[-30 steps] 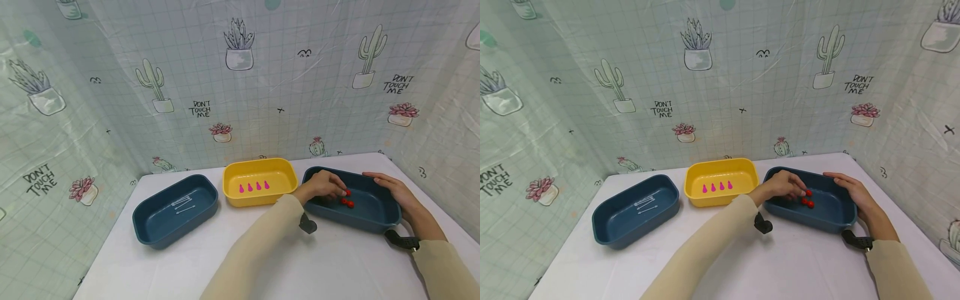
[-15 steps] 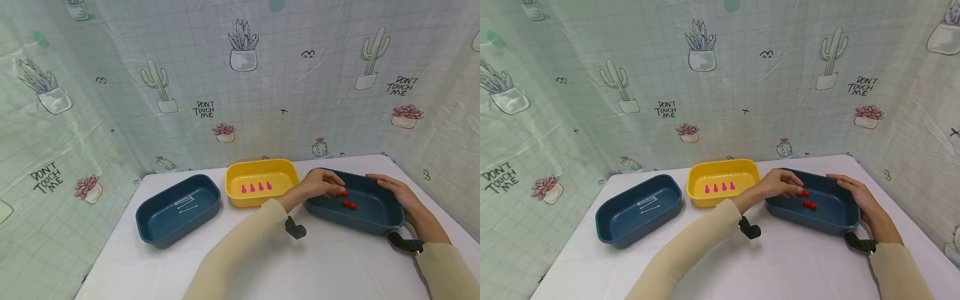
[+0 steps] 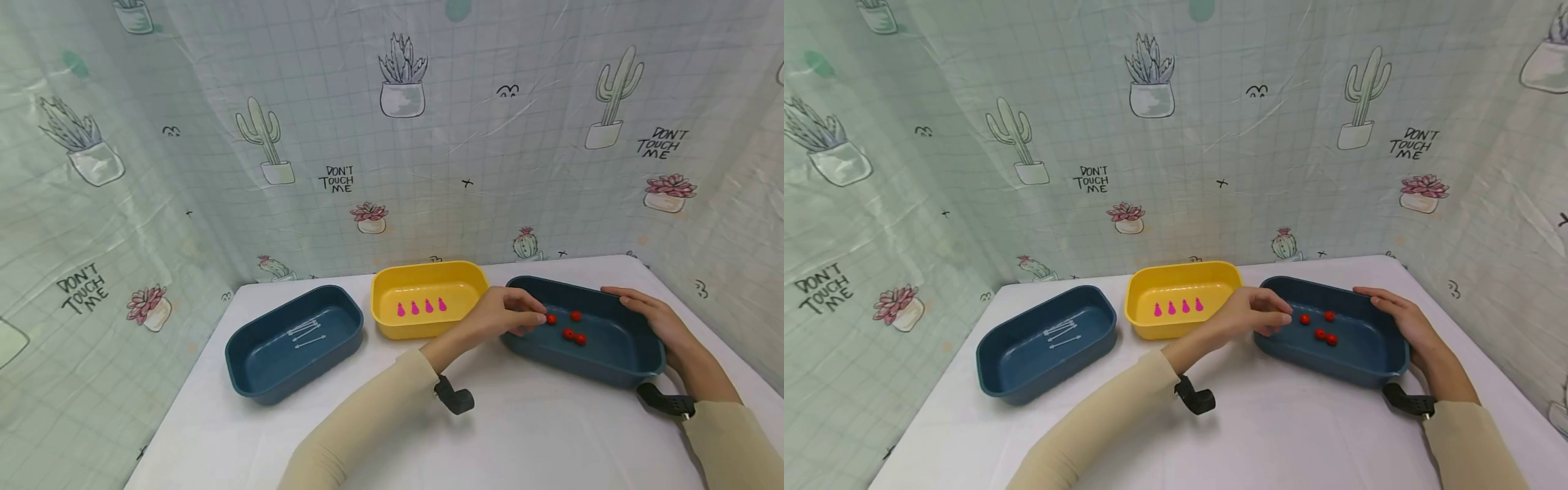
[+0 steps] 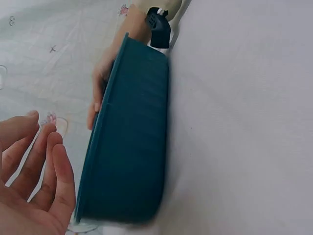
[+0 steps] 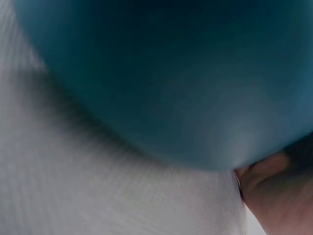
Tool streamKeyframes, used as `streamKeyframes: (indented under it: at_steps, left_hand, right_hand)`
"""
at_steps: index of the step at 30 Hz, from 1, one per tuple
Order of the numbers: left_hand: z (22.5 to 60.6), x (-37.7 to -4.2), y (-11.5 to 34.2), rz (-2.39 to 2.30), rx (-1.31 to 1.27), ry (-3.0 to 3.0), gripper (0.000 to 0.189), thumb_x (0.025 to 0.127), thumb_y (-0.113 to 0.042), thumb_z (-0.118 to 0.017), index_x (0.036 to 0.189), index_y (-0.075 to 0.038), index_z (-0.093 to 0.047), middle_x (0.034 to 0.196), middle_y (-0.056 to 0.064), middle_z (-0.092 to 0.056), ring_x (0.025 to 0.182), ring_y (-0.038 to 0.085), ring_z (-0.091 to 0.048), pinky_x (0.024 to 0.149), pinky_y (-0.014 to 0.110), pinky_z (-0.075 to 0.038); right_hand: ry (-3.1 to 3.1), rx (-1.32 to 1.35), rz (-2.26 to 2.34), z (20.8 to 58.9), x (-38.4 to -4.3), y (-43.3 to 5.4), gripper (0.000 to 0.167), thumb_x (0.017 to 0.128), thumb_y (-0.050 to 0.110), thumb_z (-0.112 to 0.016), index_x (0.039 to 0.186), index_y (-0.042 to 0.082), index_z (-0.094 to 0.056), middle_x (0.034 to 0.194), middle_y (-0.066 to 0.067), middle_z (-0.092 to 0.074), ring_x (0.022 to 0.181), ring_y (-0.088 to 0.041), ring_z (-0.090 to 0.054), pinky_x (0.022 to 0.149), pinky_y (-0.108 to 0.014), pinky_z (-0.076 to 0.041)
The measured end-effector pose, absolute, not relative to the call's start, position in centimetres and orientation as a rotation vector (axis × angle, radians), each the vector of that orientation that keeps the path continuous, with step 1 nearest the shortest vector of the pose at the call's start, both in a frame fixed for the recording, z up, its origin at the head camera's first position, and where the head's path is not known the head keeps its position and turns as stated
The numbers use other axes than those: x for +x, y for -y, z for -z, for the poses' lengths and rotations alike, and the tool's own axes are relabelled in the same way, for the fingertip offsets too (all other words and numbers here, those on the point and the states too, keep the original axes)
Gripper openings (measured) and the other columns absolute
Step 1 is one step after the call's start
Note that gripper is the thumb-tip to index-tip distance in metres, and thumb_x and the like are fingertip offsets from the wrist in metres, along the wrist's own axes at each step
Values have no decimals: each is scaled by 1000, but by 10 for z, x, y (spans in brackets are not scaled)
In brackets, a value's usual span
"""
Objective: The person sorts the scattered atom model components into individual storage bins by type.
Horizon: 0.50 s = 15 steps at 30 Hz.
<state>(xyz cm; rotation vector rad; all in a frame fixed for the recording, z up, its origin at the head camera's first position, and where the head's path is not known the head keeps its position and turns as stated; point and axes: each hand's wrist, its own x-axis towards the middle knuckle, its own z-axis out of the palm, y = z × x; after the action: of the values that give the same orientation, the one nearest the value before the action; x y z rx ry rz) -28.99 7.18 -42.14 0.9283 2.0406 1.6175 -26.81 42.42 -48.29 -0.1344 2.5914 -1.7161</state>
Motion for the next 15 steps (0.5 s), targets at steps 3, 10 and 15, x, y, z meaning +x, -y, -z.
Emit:
streamKeyframes:
  at_steps: [3,10,15]
  left_hand:
    - [422,-288,-61,-1627,938,-2061,18,96,-21,-74,112,-11,-76,93,-6,-73,78,5,-68,74,23,-62]
    - [423,-284,-26,-1627,912,-2154,18,96,-26,-74,110,-14,-77,93,-6,-73,86,24,-70,74,23,-61]
    - [425,-280,3,-1628,873,-2193,24,96,-28,-75,113,-12,-77,100,-3,-75,84,16,-69,76,25,-61]
  right_hand:
    - [-2577,-154,1736,482,-267,-425,53,112,43,-36,160,20,-40,126,43,-46,106,25,-45,81,-7,-39]
    - [-2550,-153,1759,482,-268,-424,53,112,43,-36,160,21,-40,123,44,-46,105,24,-46,80,-8,-41]
    - [-2575,-154,1742,484,-267,-423,54,112,45,-36,160,22,-40,126,42,-45,107,24,-44,81,-8,-40]
